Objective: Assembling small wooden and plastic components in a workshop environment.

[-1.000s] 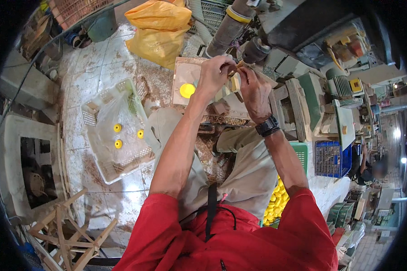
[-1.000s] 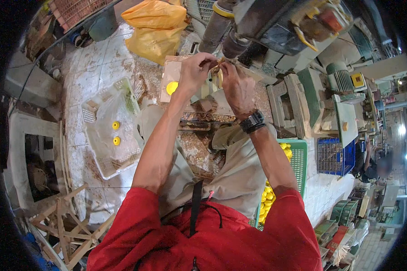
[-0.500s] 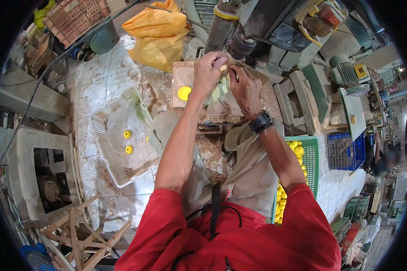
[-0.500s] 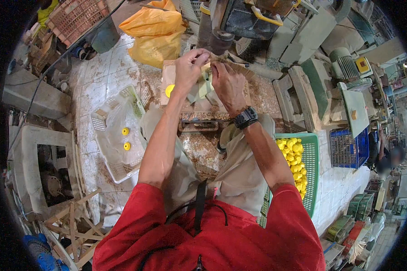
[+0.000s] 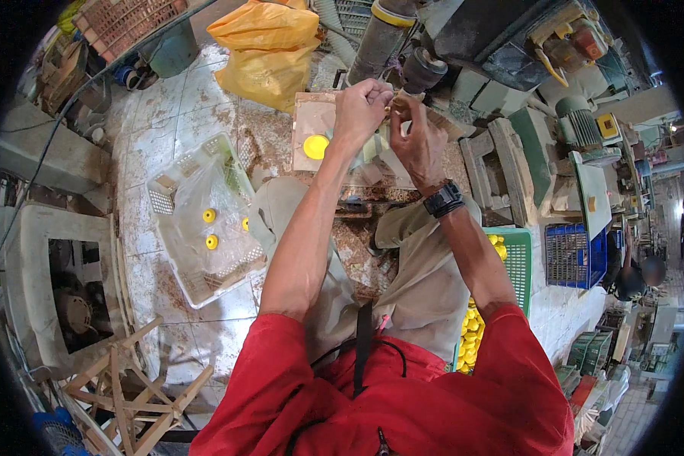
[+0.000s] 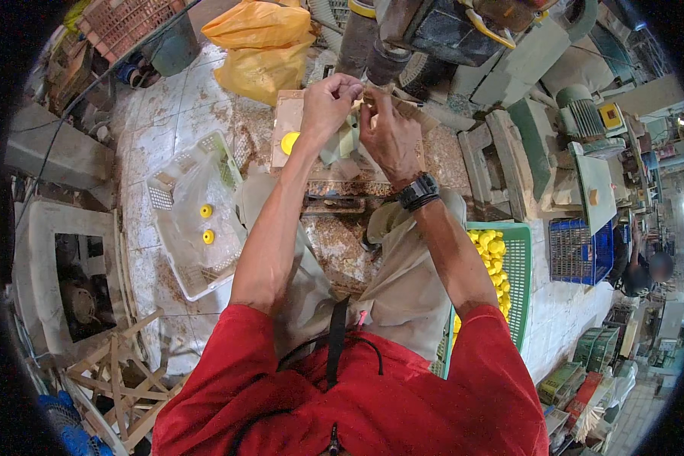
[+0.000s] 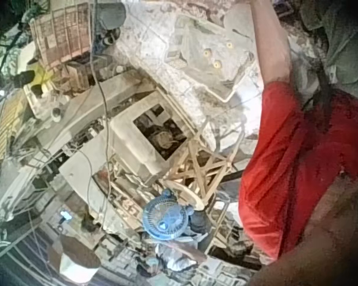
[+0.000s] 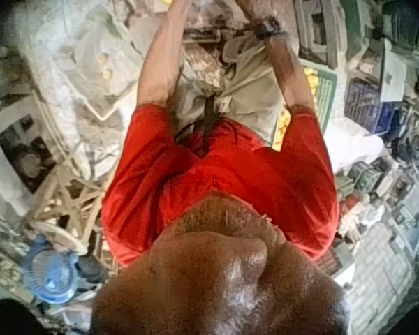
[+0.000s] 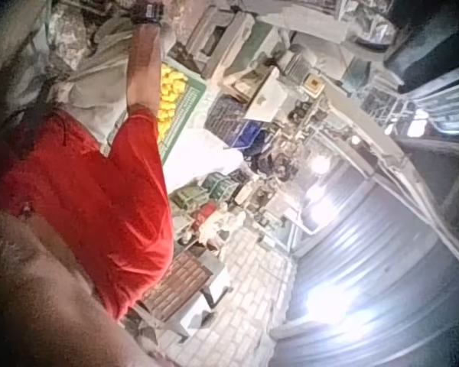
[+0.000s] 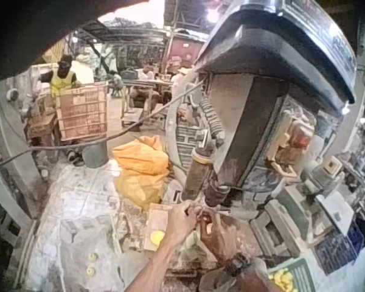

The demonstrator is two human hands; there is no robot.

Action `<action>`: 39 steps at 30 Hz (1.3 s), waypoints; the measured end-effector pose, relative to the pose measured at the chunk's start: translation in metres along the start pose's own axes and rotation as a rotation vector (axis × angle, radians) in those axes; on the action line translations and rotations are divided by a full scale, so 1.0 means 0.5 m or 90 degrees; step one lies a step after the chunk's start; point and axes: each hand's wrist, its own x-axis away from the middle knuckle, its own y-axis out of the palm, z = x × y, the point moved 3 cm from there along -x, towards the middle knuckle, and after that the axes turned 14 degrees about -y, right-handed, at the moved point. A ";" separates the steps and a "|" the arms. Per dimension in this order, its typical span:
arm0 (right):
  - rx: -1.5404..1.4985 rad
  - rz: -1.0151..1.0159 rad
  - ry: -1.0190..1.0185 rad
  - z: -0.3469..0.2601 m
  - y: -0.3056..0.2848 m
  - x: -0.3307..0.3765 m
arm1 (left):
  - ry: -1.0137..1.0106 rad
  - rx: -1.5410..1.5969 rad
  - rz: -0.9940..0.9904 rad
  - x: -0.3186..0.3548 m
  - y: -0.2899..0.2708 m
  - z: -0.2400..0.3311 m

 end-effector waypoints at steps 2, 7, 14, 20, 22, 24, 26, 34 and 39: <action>0.032 -0.045 0.017 -0.001 0.003 -0.002 | 0.003 0.025 0.007 0.001 -0.002 0.004; 0.078 -0.091 0.023 0.001 0.006 -0.019 | 0.038 0.055 0.044 0.006 -0.006 0.017; 0.084 -0.076 -0.094 -0.004 -0.011 -0.026 | -0.021 0.125 0.035 0.005 0.004 -0.006; 0.056 -0.117 -0.112 -0.009 -0.040 -0.041 | -0.103 0.450 -0.075 0.008 0.047 -0.054; 0.106 -0.175 -0.132 -0.007 -0.047 -0.054 | -0.019 0.508 -0.072 0.015 0.057 -0.059; 0.116 -0.223 -0.148 -0.006 -0.051 -0.067 | -0.015 0.606 -0.082 0.016 0.068 -0.068; 0.128 -0.255 -0.157 -0.008 -0.051 -0.079 | -0.003 0.681 -0.095 0.015 0.077 -0.073; 0.183 -0.292 -0.159 -0.015 -0.035 -0.108 | 0.058 0.757 -0.141 0.007 0.087 -0.086; 0.182 -0.255 -0.126 -0.021 -0.035 -0.110 | 0.054 0.597 0.003 0.007 0.088 -0.082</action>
